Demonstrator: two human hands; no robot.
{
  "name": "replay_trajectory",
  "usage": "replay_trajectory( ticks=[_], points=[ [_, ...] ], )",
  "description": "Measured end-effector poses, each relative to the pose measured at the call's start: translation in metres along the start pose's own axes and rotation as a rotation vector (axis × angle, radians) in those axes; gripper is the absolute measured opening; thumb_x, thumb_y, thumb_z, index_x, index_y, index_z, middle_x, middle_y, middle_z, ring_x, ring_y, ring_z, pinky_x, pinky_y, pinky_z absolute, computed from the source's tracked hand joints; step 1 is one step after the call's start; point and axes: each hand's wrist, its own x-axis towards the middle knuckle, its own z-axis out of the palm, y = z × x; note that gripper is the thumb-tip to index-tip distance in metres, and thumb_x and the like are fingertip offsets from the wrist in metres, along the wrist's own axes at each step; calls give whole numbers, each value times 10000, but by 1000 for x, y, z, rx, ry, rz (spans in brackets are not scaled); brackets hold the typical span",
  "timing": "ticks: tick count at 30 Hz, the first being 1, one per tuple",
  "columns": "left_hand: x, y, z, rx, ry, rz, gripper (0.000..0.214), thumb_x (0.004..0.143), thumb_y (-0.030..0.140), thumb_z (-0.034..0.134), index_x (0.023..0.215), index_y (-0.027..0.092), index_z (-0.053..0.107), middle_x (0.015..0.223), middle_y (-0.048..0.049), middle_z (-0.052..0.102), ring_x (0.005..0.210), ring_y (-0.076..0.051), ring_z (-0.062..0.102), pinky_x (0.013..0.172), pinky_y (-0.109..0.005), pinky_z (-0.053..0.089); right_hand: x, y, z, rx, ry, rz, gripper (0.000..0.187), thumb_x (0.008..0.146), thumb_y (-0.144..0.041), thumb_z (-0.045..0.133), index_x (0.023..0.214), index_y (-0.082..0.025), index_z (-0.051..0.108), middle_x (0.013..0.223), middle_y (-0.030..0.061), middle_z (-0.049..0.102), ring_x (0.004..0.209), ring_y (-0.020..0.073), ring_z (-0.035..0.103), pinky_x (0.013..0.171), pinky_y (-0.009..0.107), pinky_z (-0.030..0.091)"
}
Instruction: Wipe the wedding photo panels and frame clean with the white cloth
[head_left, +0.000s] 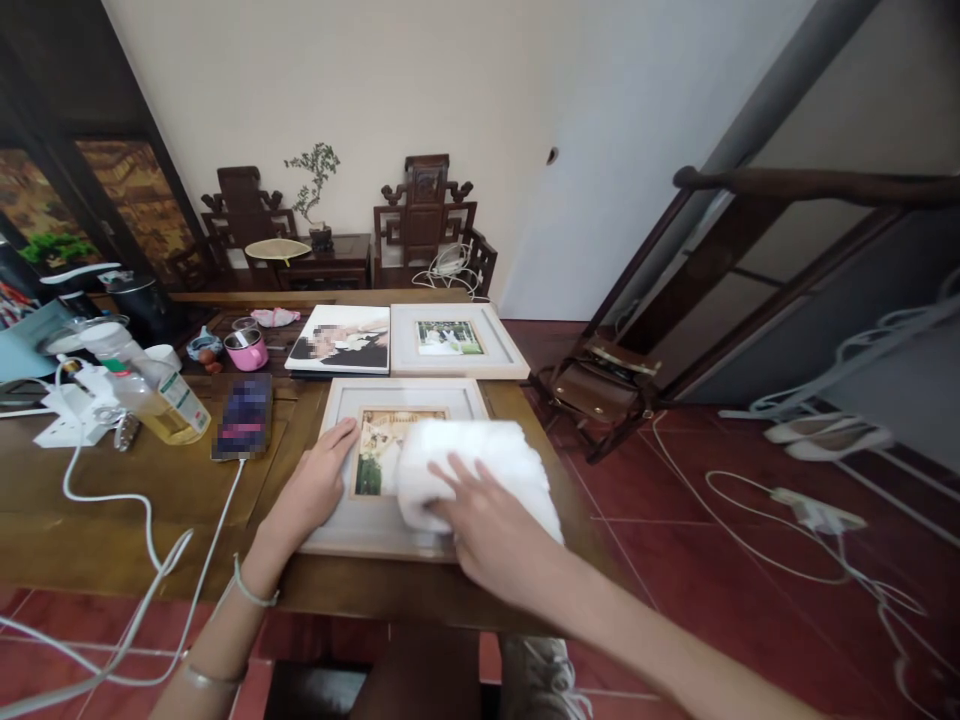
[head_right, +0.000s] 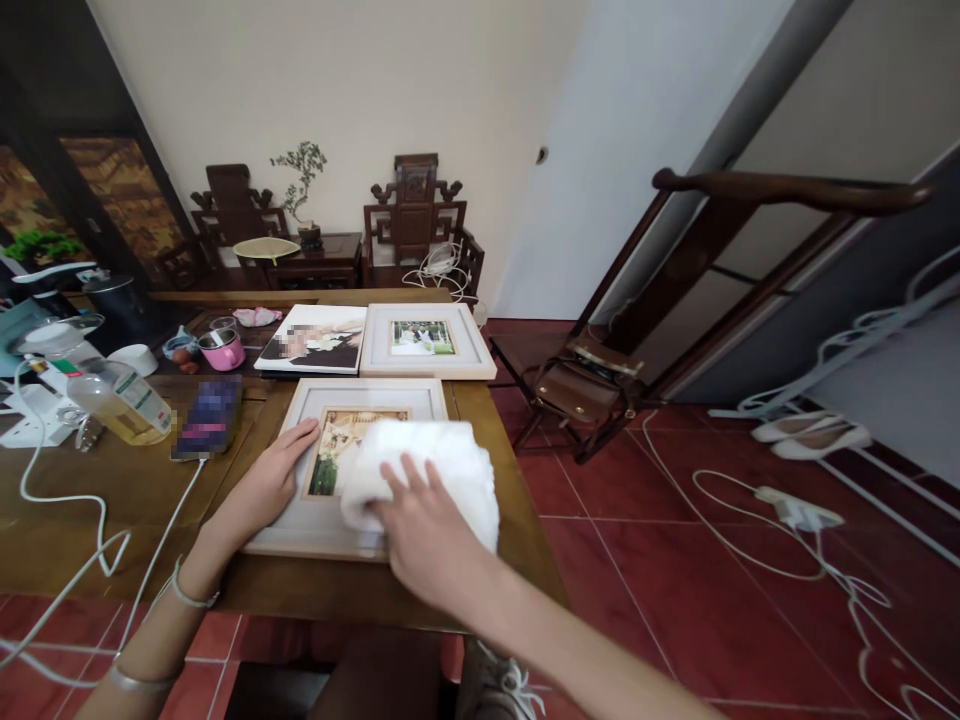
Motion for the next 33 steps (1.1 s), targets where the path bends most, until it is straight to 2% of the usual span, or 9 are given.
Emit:
replay_trajectory(
  ticks=[5,8,11,17,20,24,27,30,33],
  points=[
    [-2,-4,3,-24,31,14,690,715,-68,325,1353,176,424,1438,-91,397,1340,-196,340,1113,-446,289,74,55,0,-117,192,88,543,729,-53,471,1265,-107,537,1447,176,359,1366,343,216,1096,516,180],
    [-3,-5,5,-40,54,9,692,724,-66,324,1367,177,401,1434,-99,402,1335,-198,349,1109,-457,294,88,63,-2,-139,191,89,537,720,-41,478,1250,-98,547,1456,175,343,1371,347,196,1091,536,170],
    [-3,-6,6,-52,57,-3,697,727,-61,324,1385,163,375,1444,-111,386,1337,-206,346,1107,-459,298,62,41,-3,-113,109,30,523,712,-22,461,1214,-104,583,1443,187,360,1359,374,215,1075,580,169],
    [-3,-3,6,-48,59,-3,697,727,-57,332,1381,179,389,1448,-88,385,1343,-204,338,1115,-445,288,-27,-20,-12,163,-168,-130,469,702,-31,443,1111,-147,642,1447,161,362,1360,351,235,1077,555,242],
    [-2,1,3,-43,37,-29,664,740,-49,327,1365,157,414,1444,-98,389,1338,-210,346,1114,-440,290,-34,-28,-3,219,-123,-151,487,668,-43,462,1101,-164,648,1476,137,311,1374,355,180,1090,577,191],
    [0,4,0,-53,18,-23,644,741,-47,326,1345,145,443,1439,-105,395,1337,-214,348,1115,-432,288,5,-4,13,176,59,-116,546,651,-33,459,1156,-161,624,1450,124,371,1374,324,205,1107,539,177],
    [0,2,0,-64,20,-16,653,728,-58,325,1333,147,458,1433,-102,405,1336,-207,349,1116,-430,285,51,30,10,52,181,-52,529,683,-33,461,1186,-117,602,1420,158,410,1367,313,234,1110,516,175],
    [-1,-1,1,-69,26,-9,669,712,-64,335,1331,158,462,1431,-98,409,1333,-205,353,1114,-434,287,88,54,0,-32,218,1,524,704,-40,465,1214,-93,577,1451,167,355,1379,327,185,1107,533,150],
    [-1,-2,2,-66,36,-12,676,713,-63,330,1338,163,452,1432,-98,407,1332,-202,355,1113,-440,288,93,52,-4,-54,183,9,508,721,-35,456,1208,-101,585,1477,157,303,1383,359,140,1091,578,136]
  ],
)
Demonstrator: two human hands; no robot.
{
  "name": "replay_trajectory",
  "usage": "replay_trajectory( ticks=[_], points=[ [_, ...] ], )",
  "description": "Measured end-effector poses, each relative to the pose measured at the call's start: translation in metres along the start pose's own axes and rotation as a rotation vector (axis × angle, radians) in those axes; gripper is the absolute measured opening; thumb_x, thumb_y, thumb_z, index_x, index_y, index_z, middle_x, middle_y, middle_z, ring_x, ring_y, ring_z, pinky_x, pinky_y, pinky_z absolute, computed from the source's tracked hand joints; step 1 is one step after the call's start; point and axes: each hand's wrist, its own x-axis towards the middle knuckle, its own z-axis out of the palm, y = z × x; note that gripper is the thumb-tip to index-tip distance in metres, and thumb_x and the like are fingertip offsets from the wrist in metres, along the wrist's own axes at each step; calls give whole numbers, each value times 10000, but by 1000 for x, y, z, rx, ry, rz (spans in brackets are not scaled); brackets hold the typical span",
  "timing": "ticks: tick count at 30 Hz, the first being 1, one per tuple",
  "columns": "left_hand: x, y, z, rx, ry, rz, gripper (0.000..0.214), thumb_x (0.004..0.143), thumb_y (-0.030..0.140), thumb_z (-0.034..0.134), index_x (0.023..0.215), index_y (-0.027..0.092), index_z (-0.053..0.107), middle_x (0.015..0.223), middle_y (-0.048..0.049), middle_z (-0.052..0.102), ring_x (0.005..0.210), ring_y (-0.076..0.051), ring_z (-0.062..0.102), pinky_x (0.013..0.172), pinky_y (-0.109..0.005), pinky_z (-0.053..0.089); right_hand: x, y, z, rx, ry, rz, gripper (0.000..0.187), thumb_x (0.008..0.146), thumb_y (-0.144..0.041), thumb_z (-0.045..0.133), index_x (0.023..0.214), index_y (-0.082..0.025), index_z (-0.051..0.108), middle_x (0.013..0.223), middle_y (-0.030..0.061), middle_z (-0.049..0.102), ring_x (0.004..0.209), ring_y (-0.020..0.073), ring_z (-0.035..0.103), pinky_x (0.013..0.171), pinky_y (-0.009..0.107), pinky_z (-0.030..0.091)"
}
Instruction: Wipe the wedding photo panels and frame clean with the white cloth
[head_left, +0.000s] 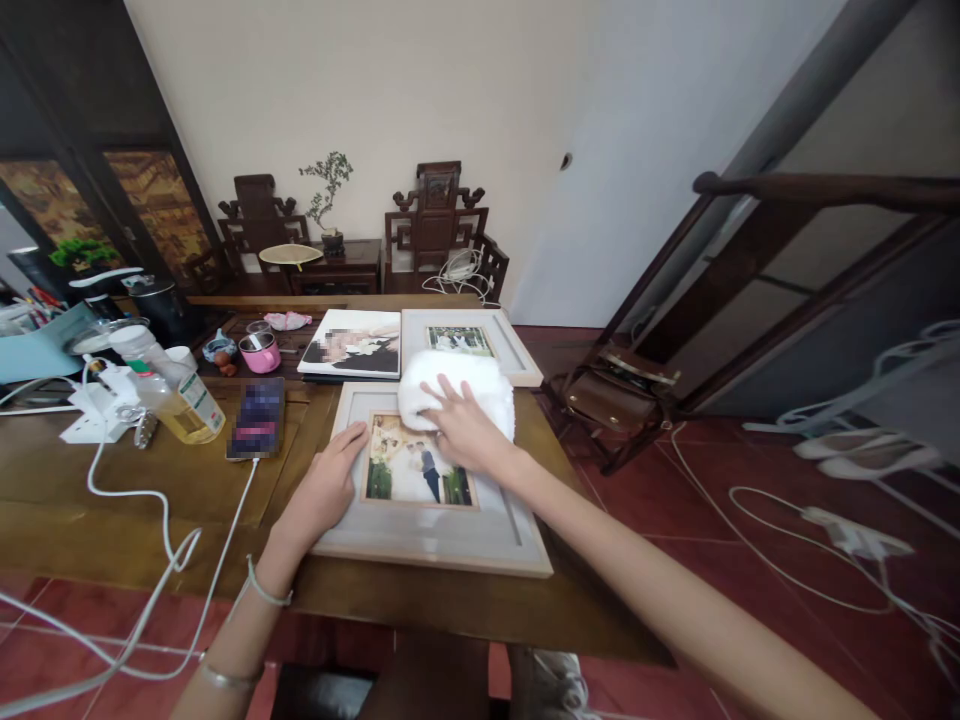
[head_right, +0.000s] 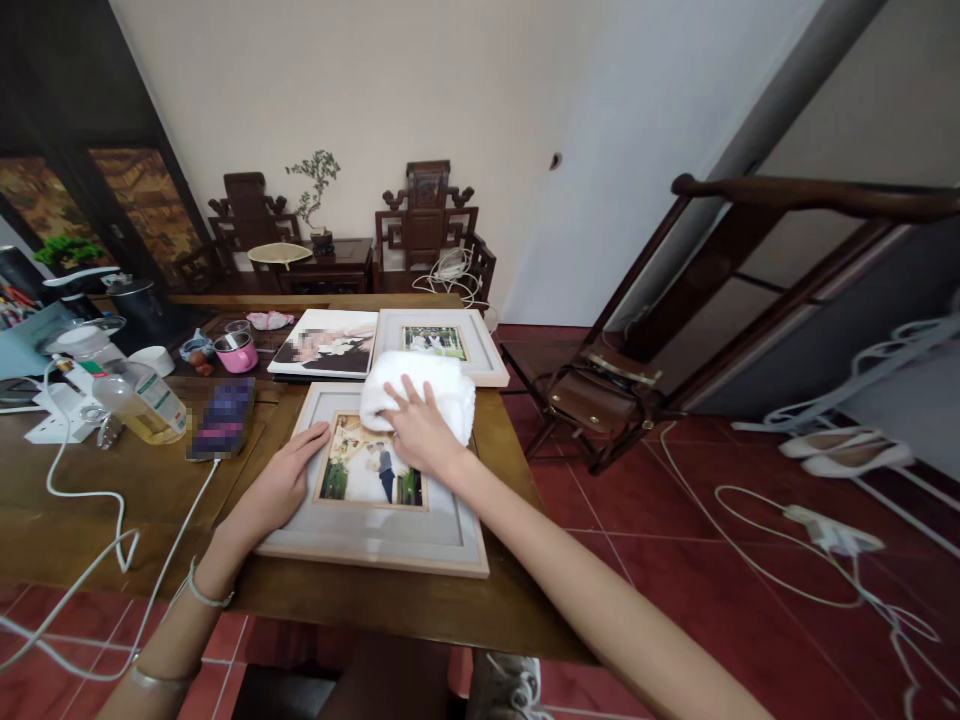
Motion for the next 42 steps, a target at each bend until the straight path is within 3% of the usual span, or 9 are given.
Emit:
replay_trajectory(
  ticks=[7,10,16,21,24,28,35,38,42],
  points=[
    [-2,-1,2,-5,22,8,700,726,-57,335,1384,178,387,1443,-97,390,1339,-205,343,1118,-446,278,-85,-76,-39,250,-428,-132,497,691,-41,499,1156,-161,626,1451,153,355,1356,360,238,1060,565,259],
    [-2,1,0,-25,11,22,641,773,-14,354,1383,178,382,1450,-105,377,1341,-211,339,1109,-454,287,-104,-99,-50,349,-497,-272,505,654,-86,570,1134,-227,643,1479,77,317,1378,327,182,1112,538,160],
    [-2,3,-2,-30,-5,-6,554,816,37,367,1356,146,421,1429,-130,404,1328,-228,361,1097,-460,305,-73,-73,-21,344,-258,-167,498,714,-73,479,1175,-209,606,1440,78,399,1376,264,227,1116,500,170],
    [-1,-1,1,-23,38,44,672,726,-58,324,1347,169,442,1416,-105,428,1325,-206,369,1107,-454,301,-9,-22,1,23,-26,-52,490,729,-56,509,1209,-131,576,1483,150,295,1384,345,153,1083,585,138],
    [0,-2,1,-34,54,74,675,719,-58,326,1340,172,453,1395,-101,456,1307,-205,397,1103,-453,318,16,-18,8,-82,9,-52,458,734,-69,518,1184,-110,594,1504,147,243,1382,390,98,1065,631,112],
    [1,0,-1,-55,86,84,614,756,-35,326,1323,153,469,1368,-102,488,1293,-197,417,1111,-424,315,-1,-47,5,-56,-125,-117,466,728,-53,494,1174,-121,609,1496,140,266,1367,417,138,1050,650,150],
    [2,4,-2,-21,40,15,537,802,3,321,1304,109,482,1382,-126,470,1298,-209,409,1111,-426,309,-82,-90,-46,277,-397,-273,471,687,-55,456,1097,-186,647,1408,99,443,1309,350,346,1018,562,328],
    [1,5,-3,-35,41,26,487,855,52,316,1307,138,477,1381,-113,472,1298,-201,410,1111,-424,309,-78,-78,-41,304,-359,-184,519,698,-46,438,1157,-217,610,1391,87,467,1329,314,325,1050,540,295],
    [0,13,-8,-86,87,40,439,937,162,298,1364,147,402,1426,-105,413,1340,-184,345,1138,-391,255,-31,-48,-14,108,-165,15,558,735,-51,455,1281,-152,508,1500,144,258,1376,351,180,1058,589,220]
  ],
)
